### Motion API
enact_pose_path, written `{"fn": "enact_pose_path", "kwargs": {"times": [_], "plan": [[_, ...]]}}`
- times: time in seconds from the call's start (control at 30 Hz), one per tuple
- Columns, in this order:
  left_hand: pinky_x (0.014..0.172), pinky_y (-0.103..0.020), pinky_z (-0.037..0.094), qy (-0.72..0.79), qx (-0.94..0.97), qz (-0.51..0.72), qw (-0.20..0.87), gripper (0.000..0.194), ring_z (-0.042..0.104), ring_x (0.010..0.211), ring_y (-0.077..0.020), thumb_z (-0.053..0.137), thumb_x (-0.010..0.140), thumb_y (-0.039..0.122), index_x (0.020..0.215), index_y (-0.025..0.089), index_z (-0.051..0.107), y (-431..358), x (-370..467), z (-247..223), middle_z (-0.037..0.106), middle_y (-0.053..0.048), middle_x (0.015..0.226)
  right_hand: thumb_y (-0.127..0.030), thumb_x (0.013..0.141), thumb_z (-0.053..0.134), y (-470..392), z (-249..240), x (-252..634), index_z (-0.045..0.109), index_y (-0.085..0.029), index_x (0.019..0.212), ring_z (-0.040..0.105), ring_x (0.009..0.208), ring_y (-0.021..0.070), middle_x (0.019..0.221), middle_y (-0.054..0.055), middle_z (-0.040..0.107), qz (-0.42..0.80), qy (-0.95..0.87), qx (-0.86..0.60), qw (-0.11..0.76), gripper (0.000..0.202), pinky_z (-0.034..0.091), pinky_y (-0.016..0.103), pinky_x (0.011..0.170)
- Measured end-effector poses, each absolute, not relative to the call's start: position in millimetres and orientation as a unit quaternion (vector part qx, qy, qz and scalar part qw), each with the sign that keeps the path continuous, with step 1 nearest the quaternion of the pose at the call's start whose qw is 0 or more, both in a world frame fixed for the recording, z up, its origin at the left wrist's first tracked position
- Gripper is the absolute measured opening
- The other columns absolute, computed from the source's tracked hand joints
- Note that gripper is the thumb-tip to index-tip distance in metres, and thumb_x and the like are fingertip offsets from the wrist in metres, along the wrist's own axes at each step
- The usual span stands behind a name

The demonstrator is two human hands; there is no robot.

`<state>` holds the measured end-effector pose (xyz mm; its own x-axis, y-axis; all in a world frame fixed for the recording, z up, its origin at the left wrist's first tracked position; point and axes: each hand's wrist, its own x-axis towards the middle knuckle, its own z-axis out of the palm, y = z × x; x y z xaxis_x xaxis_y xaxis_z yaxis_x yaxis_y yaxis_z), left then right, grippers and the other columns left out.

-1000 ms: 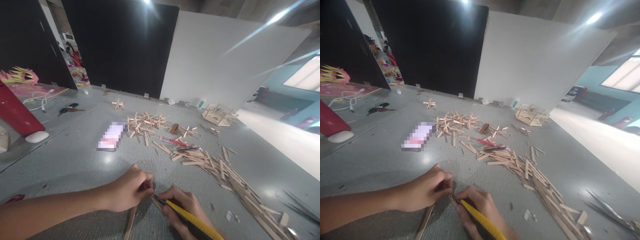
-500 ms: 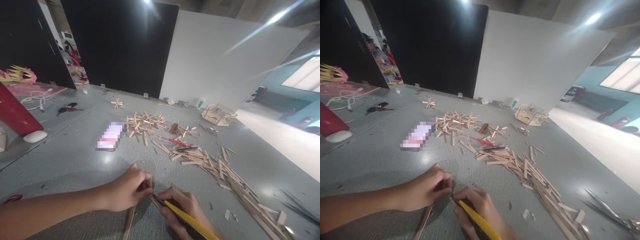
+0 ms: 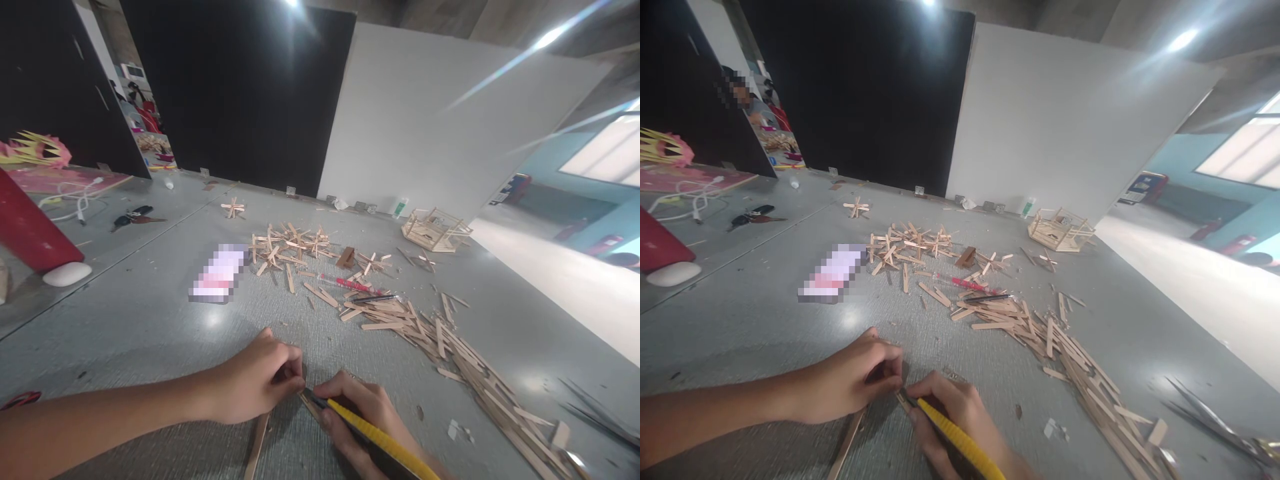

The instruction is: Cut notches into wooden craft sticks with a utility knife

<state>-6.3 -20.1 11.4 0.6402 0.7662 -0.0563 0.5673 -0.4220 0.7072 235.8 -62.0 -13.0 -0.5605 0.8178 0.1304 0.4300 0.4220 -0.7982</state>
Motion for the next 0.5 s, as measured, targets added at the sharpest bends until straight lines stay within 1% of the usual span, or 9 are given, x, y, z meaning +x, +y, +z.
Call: {"fn": "enact_pose_path", "kwargs": {"times": [0.1,0.23,0.33,0.5], "plan": [[0.095,-0.041,0.04,0.398,0.832,0.147,0.358,0.017,0.06,0.072,-0.0181,0.06,0.097,0.022,0.08,0.021,0.064,-19.7,-6.2,11.2,0.064,0.003,0.07,-0.031,0.101,0.053,-63.4,-14.0,235.4,0.065,-0.022,0.103,0.052,0.06,0.0123,0.072,-0.003,0.059,0.357,-0.8,-0.406,0.258,0.014,0.043,0.024,0.06],[0.094,-0.04,0.04,0.405,0.828,0.14,0.362,0.016,0.062,0.074,-0.0184,0.061,0.096,0.022,0.081,0.021,0.064,-19.8,-6.1,10.8,0.066,0.002,0.073,-0.036,0.101,0.055,-65.5,-15.4,235.4,0.067,-0.024,0.103,0.059,0.063,0.0141,0.074,-0.001,0.064,0.333,-0.796,-0.425,0.272,0.016,0.048,0.025,0.064],[0.093,-0.039,0.041,0.404,0.83,0.136,0.361,0.017,0.061,0.074,-0.0185,0.06,0.098,0.024,0.081,0.021,0.064,-20.8,-6.3,11.1,0.066,0.002,0.073,-0.039,0.102,0.056,-66.8,-15.2,236.1,0.068,-0.024,0.103,0.061,0.063,0.0151,0.074,0.0,0.067,0.33,-0.793,-0.433,0.272,0.019,0.049,0.026,0.063],[0.093,-0.04,0.04,0.396,0.831,0.153,0.358,0.019,0.06,0.073,-0.0184,0.06,0.098,0.024,0.08,0.021,0.064,-21.2,-6.8,10.7,0.064,0.003,0.07,-0.041,0.102,0.057,-66.5,-13.3,236.3,0.069,-0.025,0.104,0.063,0.064,0.016,0.079,0.002,0.072,0.327,-0.787,-0.442,0.279,0.02,0.05,0.027,0.061]]}}
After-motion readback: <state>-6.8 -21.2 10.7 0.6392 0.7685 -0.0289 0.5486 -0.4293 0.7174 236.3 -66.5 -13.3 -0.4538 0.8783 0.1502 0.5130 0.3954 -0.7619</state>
